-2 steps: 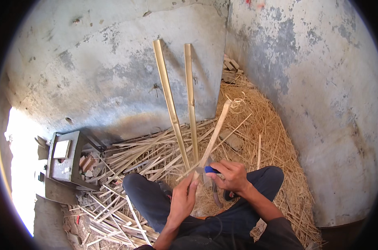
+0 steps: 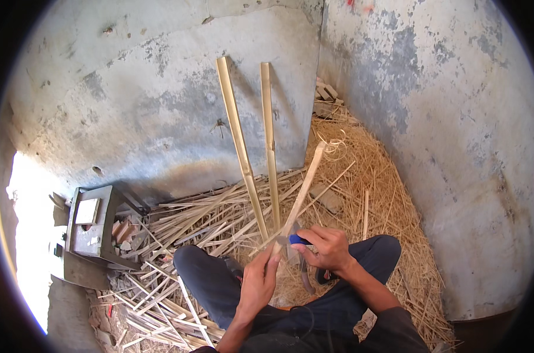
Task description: The person sits on a straw-covered floor and uses a knife to shave thin strips from a long bamboo pole. They hold the pole with their left hand and scrape the blade along its length with their right hand, creating a pile of wood shavings.
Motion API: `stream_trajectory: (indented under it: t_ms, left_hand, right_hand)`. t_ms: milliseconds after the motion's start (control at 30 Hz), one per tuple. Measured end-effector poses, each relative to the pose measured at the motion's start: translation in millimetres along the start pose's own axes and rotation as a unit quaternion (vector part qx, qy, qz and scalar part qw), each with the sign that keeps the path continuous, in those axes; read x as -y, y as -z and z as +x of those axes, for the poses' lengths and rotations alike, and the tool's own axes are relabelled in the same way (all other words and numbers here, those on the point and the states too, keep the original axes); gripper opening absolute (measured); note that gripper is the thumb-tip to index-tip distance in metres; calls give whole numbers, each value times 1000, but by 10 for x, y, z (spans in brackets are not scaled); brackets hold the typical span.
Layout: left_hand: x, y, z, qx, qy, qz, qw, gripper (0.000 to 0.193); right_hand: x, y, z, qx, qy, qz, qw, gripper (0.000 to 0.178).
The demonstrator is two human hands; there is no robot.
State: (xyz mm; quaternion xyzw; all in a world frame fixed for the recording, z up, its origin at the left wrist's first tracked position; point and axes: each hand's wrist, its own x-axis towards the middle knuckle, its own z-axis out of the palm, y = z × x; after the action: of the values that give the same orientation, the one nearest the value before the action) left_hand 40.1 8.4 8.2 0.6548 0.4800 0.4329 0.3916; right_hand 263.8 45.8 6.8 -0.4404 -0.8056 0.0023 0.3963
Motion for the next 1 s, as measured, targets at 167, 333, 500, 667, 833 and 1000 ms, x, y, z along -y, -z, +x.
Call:
stream_trajectory:
  t_ms: [167, 333, 500, 667, 833, 1000]
  left_hand:
    - [-23, 38, -7, 19, 39, 11, 999, 34]
    - [31, 122, -256, 70, 102, 28, 992, 33]
    - [168, 121, -379, 70, 93, 22, 993, 34]
    - [330, 120, -320, 109, 94, -12, 989, 33]
    - [456, 86, -364, 166, 160, -129, 965, 43]
    - [387, 34, -274, 171, 205, -197, 943, 44]
  right_hand:
    - [-129, -3, 38, -32, -34, -2, 999, 31]
    - [-720, 207, 299, -105, -141, -48, 983, 32]
    - [-935, 279, 297, -83, -116, -57, 988, 34]
    - [-1131, 281, 192, -2, -292, 275, 916, 42]
    - [-1028, 452, 162, 67, -380, 474, 792, 50]
    - [-819, 297, -109, -18, -336, 459, 822, 40]
